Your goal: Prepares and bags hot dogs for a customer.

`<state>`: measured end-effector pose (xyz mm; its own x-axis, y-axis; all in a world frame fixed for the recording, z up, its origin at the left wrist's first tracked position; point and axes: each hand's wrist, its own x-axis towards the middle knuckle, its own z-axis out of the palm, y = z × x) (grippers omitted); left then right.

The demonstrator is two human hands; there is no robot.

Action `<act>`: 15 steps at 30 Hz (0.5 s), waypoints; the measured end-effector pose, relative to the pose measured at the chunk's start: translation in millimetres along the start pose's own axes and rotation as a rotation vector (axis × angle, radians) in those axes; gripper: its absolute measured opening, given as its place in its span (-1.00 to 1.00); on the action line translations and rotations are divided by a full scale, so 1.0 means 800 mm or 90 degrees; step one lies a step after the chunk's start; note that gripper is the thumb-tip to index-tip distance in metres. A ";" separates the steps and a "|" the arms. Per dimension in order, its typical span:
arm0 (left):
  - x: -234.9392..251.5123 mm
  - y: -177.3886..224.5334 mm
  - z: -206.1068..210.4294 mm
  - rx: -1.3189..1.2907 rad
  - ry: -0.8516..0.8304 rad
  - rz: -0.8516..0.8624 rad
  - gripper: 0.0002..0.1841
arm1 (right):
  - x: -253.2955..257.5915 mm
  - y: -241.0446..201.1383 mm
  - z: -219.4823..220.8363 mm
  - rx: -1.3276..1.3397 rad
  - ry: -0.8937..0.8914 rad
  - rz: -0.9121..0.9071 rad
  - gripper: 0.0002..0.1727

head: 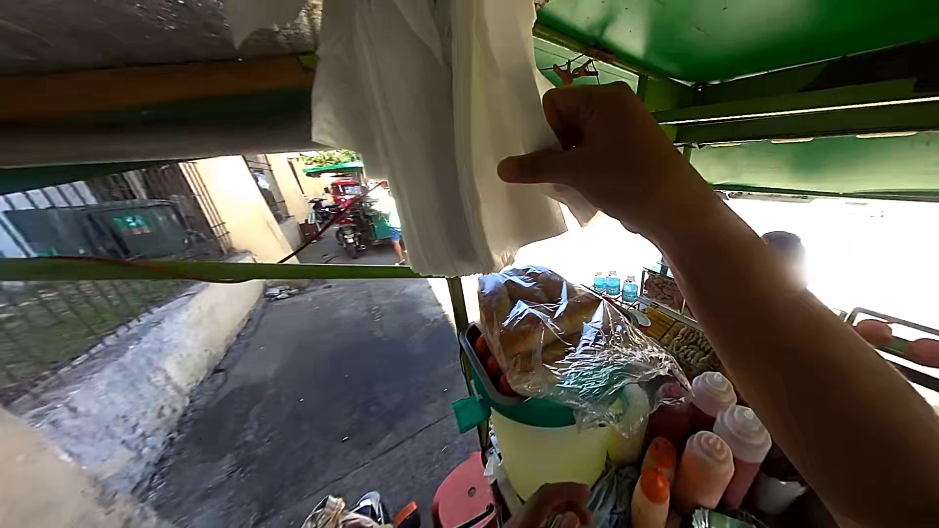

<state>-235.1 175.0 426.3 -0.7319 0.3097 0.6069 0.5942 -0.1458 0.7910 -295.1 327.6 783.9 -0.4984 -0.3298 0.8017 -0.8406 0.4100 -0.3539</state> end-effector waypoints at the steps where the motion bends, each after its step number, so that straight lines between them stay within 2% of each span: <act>1: 0.010 0.008 -0.009 0.006 0.019 0.044 -0.62 | -0.003 -0.003 -0.004 0.003 0.008 -0.001 -0.71; 5: 0.045 0.047 -0.029 0.019 0.070 0.213 -0.59 | -0.031 -0.011 -0.020 -0.153 0.013 -0.073 -0.75; 7: 0.061 0.065 -0.027 0.037 0.083 0.269 -0.59 | -0.044 -0.014 -0.030 -0.191 0.022 -0.056 -0.85; 10: 0.095 0.100 -0.021 0.133 0.126 0.340 -0.62 | -0.048 -0.015 -0.039 -0.147 0.067 -0.012 -0.89; 13: 0.155 0.150 -0.013 0.219 0.242 0.396 -0.70 | -0.041 -0.023 -0.044 -0.003 0.036 0.028 -0.83; 15: 0.198 0.187 -0.008 0.220 0.255 0.356 -0.53 | -0.035 -0.027 -0.044 0.096 0.021 0.051 -0.85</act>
<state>-264.5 196.4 641.0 -0.3174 -0.0976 0.9433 0.9337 0.1417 0.3288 -255.5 357.5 786.1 -0.5599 -0.2722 0.7826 -0.8220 0.3007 -0.4836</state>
